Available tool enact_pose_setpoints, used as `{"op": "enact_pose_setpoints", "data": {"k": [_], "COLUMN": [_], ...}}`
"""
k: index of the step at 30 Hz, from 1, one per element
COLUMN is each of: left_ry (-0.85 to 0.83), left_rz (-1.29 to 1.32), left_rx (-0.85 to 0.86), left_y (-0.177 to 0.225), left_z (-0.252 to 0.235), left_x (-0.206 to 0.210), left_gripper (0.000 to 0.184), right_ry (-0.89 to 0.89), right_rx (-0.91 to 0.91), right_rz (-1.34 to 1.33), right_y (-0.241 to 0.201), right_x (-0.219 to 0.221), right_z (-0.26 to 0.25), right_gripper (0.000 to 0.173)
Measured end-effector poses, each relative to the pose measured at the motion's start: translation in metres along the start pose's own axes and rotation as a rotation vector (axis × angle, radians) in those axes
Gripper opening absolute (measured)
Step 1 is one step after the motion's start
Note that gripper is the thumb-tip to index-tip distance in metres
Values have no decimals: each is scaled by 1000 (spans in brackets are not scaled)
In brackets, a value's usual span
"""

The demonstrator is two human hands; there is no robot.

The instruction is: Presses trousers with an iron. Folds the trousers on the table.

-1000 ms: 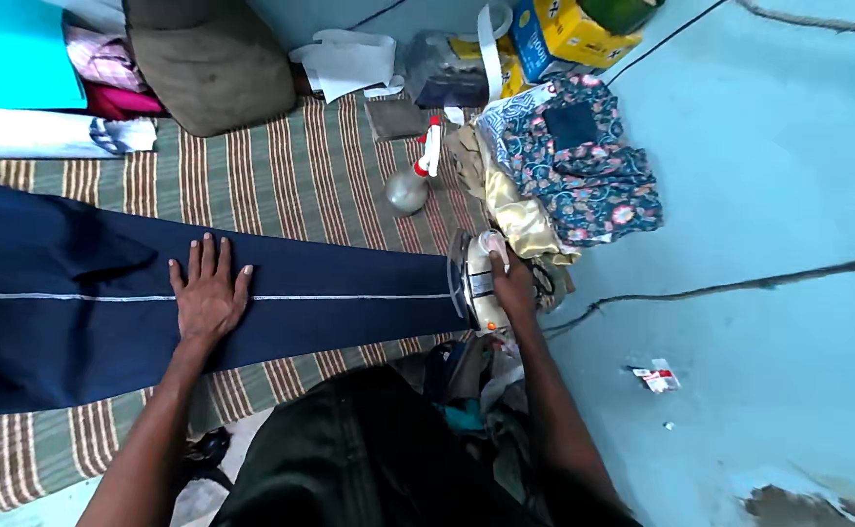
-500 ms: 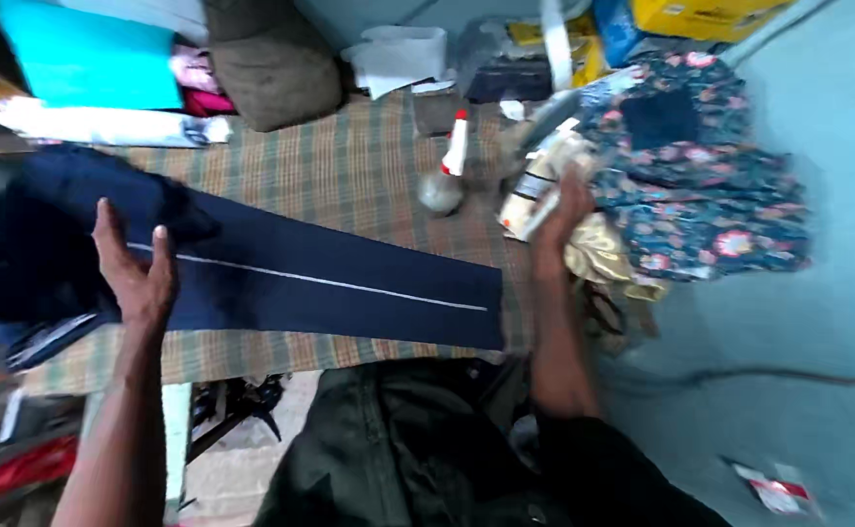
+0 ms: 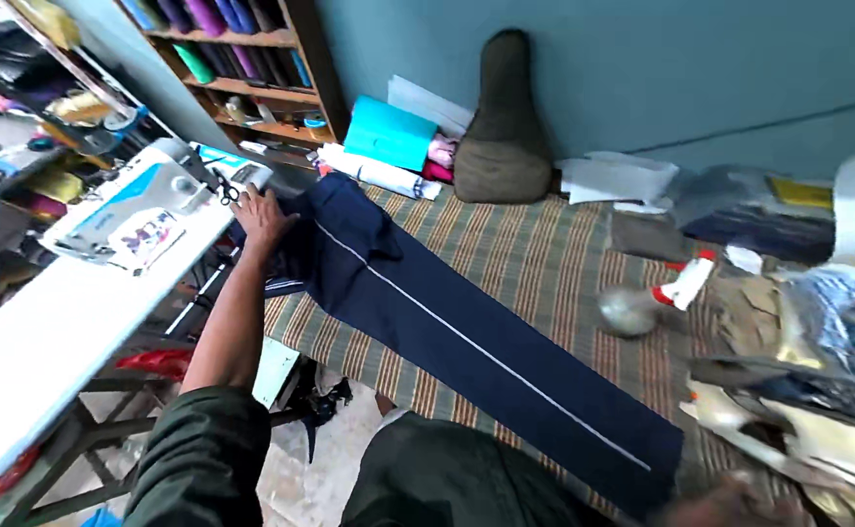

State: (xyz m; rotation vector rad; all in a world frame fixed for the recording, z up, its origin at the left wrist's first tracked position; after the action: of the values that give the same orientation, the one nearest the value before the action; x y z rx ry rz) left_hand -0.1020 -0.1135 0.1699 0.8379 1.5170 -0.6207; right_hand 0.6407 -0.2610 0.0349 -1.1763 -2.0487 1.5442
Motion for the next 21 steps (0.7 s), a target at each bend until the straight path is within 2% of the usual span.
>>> {"op": "enact_pose_setpoints", "data": {"k": [1,3,6,9,11,13,14,16,18,19,21], "left_ry": [1,-19,-35,40,-99,-269,-286,-194,-18,26,43], "left_rz": [-41,-113,-99,-35,-56,-18,46,199,297,311,369], "left_rx": [52,146,148,237,105,-71,-100,-14,216,306,432], "left_y": [-2,-5,1,17,21,18,16,12,12,10,6], "left_z": [-3,-1,8,7,-2,-2,1,46,127,166,254], "left_x": [0,6,14,19,22,14,7,-9,-11,0,28], "left_gripper": [72,61,60,58,56,42,38,31,20,19,19], "right_ry": [-103,-343,-694,-944,-1134,-1340,-1427,-1511,-1430,-1351,-1255], "right_rx": [87,105,58,-17,-72,-126,-162,-163,-36,33,109], "right_rz": [25,-34,-175,-259,-290,-307,-309,-325,-363,-367,-304], "right_y": [-18,-25,-55,-114,-149,-180,-195,-218,-231,-235,-236], "right_x": [5,28,101,179,219,250,264,281,292,295,294], "right_z": [19,50,80,107,130,148,154,167,176,180,184], "right_gripper": [61,48,30,20,18,19,21,25,33,45,82]}}
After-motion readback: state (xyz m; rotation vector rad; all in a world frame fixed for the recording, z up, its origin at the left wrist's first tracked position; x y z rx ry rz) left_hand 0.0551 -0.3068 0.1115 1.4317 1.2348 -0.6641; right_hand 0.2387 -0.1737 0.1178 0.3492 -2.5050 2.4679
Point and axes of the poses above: each hand's wrist, its own z-axis away from the middle knuckle, its own x-axis out of the palm, y = z × x, the point moved 1 cm from there along -z, towards the middle knuckle, and after that the axes turned 1 degree about y, right-handed, at the moved point
